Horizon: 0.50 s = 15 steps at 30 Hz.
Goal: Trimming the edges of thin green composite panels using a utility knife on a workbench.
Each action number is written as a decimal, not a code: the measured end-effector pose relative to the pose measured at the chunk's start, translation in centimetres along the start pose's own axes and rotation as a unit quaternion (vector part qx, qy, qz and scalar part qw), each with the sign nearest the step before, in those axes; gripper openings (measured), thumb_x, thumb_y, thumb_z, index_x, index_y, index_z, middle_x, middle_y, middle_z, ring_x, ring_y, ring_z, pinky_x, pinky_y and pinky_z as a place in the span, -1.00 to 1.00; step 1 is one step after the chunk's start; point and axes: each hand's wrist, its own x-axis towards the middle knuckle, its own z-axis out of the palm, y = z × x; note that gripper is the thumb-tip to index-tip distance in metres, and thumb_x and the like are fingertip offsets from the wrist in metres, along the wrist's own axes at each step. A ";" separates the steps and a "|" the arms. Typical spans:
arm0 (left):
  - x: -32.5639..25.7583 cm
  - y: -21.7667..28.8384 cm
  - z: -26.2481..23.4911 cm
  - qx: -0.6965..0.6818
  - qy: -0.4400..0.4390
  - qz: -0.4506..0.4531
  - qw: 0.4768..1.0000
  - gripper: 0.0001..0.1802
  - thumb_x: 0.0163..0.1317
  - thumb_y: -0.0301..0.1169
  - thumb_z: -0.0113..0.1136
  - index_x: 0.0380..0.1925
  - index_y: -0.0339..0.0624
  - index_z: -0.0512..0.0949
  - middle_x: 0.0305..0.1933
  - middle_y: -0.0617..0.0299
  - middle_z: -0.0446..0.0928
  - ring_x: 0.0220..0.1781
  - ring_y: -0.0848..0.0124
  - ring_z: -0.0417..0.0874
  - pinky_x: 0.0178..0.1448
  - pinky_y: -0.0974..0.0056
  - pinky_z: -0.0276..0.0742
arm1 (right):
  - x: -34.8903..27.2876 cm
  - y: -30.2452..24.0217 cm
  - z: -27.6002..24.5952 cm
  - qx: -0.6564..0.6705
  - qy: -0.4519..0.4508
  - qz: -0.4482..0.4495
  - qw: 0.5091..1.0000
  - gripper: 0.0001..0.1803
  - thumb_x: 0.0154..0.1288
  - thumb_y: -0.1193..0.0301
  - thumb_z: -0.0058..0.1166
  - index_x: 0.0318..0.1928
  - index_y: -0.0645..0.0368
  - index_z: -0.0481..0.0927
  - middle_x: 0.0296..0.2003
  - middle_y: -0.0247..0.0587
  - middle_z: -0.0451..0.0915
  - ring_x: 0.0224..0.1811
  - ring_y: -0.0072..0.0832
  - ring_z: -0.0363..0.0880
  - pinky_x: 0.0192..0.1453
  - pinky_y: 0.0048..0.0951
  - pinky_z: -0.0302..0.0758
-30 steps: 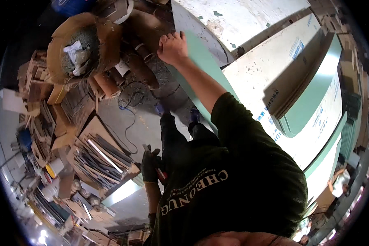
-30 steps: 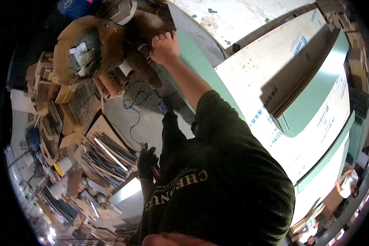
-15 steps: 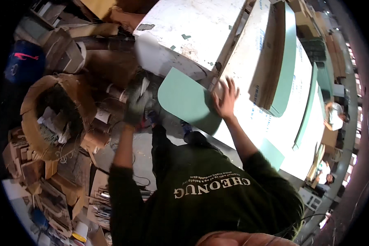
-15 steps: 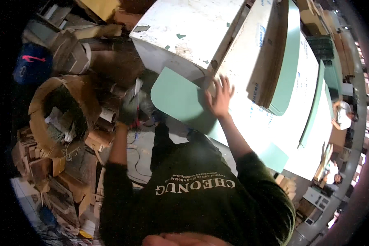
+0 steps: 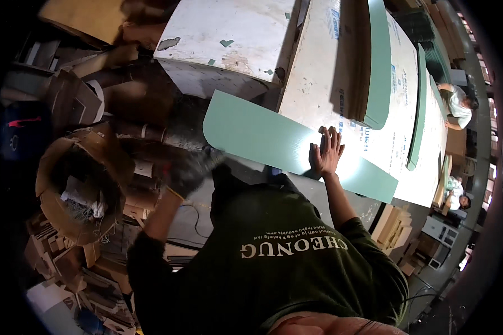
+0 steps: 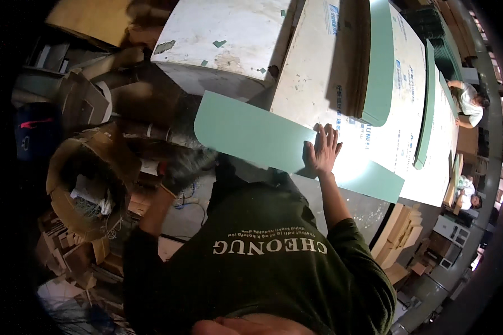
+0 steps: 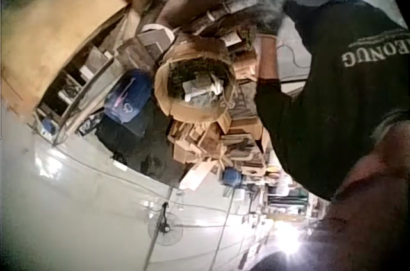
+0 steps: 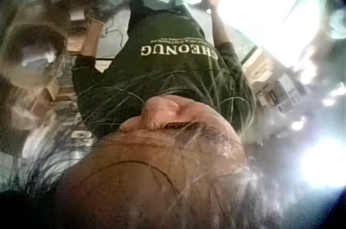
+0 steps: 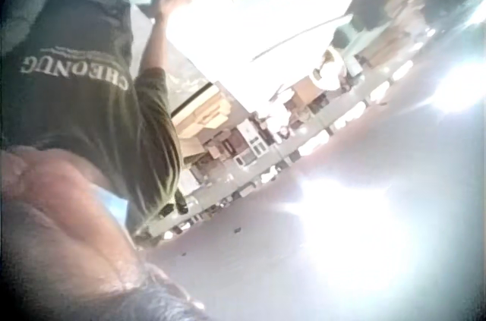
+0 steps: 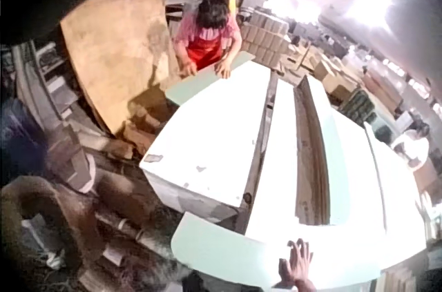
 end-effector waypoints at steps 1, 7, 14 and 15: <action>-0.1 0.3 -1.4 -0.419 0.041 0.044 0.906 -0.35 0.25 -0.37 -0.08 0.36 0.21 0.08 -0.30 0.25 0.57 -0.31 0.40 0.57 -0.39 0.25 0.47 | 0.0 0.4 0.2 0.007 0.004 -0.004 1.000 -0.20 0.17 -0.16 -0.18 0.38 -0.17 0.05 0.41 -0.13 -0.09 0.48 -0.09 -0.30 0.41 0.19 -0.34; 1.1 8.0 -2.9 -0.470 0.108 -0.417 0.770 -0.51 0.29 -0.41 -0.16 0.25 -0.15 0.27 0.08 0.07 0.49 -0.02 0.11 0.57 -0.01 0.16 0.50 | -1.3 7.6 -0.8 0.046 0.020 -0.069 0.996 -0.18 0.18 -0.02 -0.05 0.40 -0.10 0.00 0.42 -0.04 -0.16 0.47 -0.08 -0.28 0.43 0.12 -0.32; 8.4 12.9 -10.0 -0.486 -0.129 -0.506 0.701 -0.48 0.33 -0.36 -0.16 0.32 0.04 0.17 0.02 -0.06 0.47 -0.19 0.16 0.56 -0.07 0.20 0.50 | -4.4 36.9 1.0 -0.027 0.087 0.216 0.972 -0.21 0.21 -0.15 -0.15 0.39 -0.18 0.04 0.41 -0.10 -0.10 0.46 -0.13 -0.17 0.36 0.18 -0.13; 8.9 16.4 -11.8 -0.477 -0.106 -0.434 0.757 -0.47 0.35 -0.38 -0.19 0.34 0.06 0.13 0.02 -0.07 0.46 -0.22 0.17 0.55 -0.07 0.21 0.49 | -5.3 41.7 1.0 -0.014 0.114 0.260 0.959 -0.23 0.23 -0.17 -0.21 0.39 -0.21 0.03 0.42 -0.16 -0.10 0.46 -0.13 -0.17 0.35 0.23 -0.15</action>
